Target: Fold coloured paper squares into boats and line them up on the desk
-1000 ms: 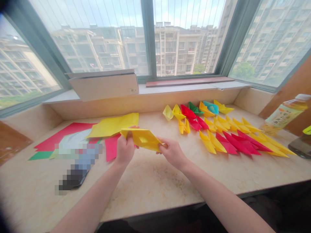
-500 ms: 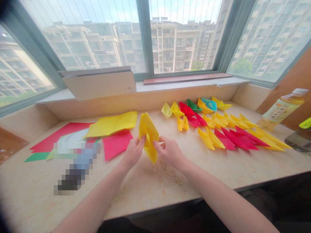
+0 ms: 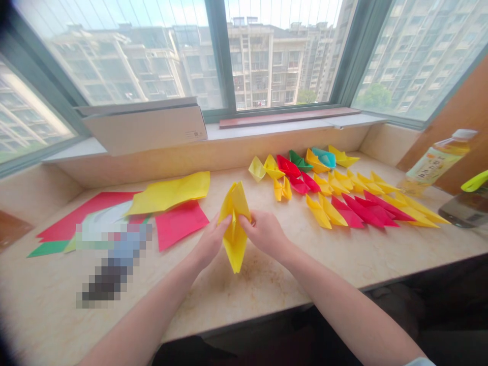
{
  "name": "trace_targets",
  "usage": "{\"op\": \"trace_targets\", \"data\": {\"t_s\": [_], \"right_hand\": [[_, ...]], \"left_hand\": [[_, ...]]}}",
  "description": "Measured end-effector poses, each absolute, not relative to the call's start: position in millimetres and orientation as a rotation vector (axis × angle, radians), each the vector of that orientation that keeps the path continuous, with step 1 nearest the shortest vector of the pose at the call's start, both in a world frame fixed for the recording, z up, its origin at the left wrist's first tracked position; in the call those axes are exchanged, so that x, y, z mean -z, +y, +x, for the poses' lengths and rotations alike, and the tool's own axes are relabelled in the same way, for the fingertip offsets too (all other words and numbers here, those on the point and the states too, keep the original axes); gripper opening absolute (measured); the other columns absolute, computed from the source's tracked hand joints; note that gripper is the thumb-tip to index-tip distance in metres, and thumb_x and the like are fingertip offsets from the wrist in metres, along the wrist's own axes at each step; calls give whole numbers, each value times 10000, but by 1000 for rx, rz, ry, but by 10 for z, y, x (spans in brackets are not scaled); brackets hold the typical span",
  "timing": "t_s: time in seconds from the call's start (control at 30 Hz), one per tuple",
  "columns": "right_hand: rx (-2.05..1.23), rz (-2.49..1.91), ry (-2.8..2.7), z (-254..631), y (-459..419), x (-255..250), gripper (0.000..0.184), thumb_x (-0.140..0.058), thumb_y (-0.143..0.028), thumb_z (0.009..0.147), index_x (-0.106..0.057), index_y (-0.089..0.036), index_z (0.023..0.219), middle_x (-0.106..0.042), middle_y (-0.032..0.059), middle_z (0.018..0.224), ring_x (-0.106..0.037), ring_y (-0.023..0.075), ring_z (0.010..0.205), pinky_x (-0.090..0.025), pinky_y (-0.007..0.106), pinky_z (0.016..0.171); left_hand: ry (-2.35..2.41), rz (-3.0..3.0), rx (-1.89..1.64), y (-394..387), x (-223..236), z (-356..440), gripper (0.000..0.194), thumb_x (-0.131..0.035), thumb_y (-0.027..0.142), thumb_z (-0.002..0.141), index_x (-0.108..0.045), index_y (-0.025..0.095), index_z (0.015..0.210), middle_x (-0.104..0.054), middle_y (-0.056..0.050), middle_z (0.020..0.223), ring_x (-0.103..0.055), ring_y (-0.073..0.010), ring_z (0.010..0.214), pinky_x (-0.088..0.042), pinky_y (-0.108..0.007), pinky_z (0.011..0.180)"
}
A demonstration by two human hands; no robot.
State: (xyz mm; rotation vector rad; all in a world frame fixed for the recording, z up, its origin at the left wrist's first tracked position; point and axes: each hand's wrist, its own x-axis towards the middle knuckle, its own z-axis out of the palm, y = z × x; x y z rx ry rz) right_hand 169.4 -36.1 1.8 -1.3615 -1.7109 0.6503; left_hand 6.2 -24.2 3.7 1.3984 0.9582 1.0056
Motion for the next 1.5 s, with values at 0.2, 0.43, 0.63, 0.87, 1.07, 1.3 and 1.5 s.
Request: {"op": "trace_targets", "data": {"t_s": [0.2,0.43,0.63,0.87,1.07,1.3,1.5], "right_hand": [[-575,-1407,-1618,1755,-319,-41,386,-456,-395,960,-541,-182,650,-573,0,588,-514,136,526,-319,251,477],[-454,-1501,-1634,1801,-293,-59,370,-487,-369,924,-467,-197,597,-520,-9,536,-470,125,486,-276,257,459],[-407,-1497,-1623,1831,-287,-54,416,-453,-368,959,-460,-199,579,-504,-5,517,-451,127,471,-259,267,449],[-1208,-1043,-1318,1833,-273,-124,504,-402,-617,973,-677,-197,1011,-716,77,943,-662,215,812,-512,318,702],[-1728,-829,-1016,1820,-288,-120,305,-688,-434,880,-705,-219,1096,-681,81,1202,-659,233,1004,-536,357,837],[-1820,-728,-854,1764,-301,-64,302,-781,-388,817,-706,-234,1066,-720,58,1094,-670,226,1006,-519,350,875],[-1819,-678,-866,1707,-301,34,279,-763,-405,842,-721,-205,1032,-722,68,1063,-665,210,986,-495,334,902]], "left_hand": [[852,1438,-877,-291,62,105,373,-492,402,959,-599,195,1250,-664,-91,1258,-601,-271,1171,-451,-369,988],[858,1509,-758,-323,50,99,355,-492,428,935,-644,168,1125,-708,-83,1074,-643,-264,998,-485,-351,848],[895,1455,-697,-323,11,106,358,-510,452,901,-647,137,1002,-701,-73,912,-645,-239,835,-470,-326,732],[890,1136,-913,-309,-51,90,380,-605,442,853,-645,150,1092,-714,-91,1013,-658,-257,926,-490,-335,792],[933,1091,-978,-306,-53,77,327,-617,368,848,-659,138,1077,-719,-117,1061,-656,-285,1009,-499,-367,859],[1077,1267,-918,-336,-122,76,280,-519,310,887,-669,121,1029,-726,-115,1024,-656,-281,991,-494,-375,862],[1062,1328,-949,-370,-182,99,298,-494,273,878,-661,134,1081,-712,-109,1101,-635,-268,1037,-483,-360,892]]}}
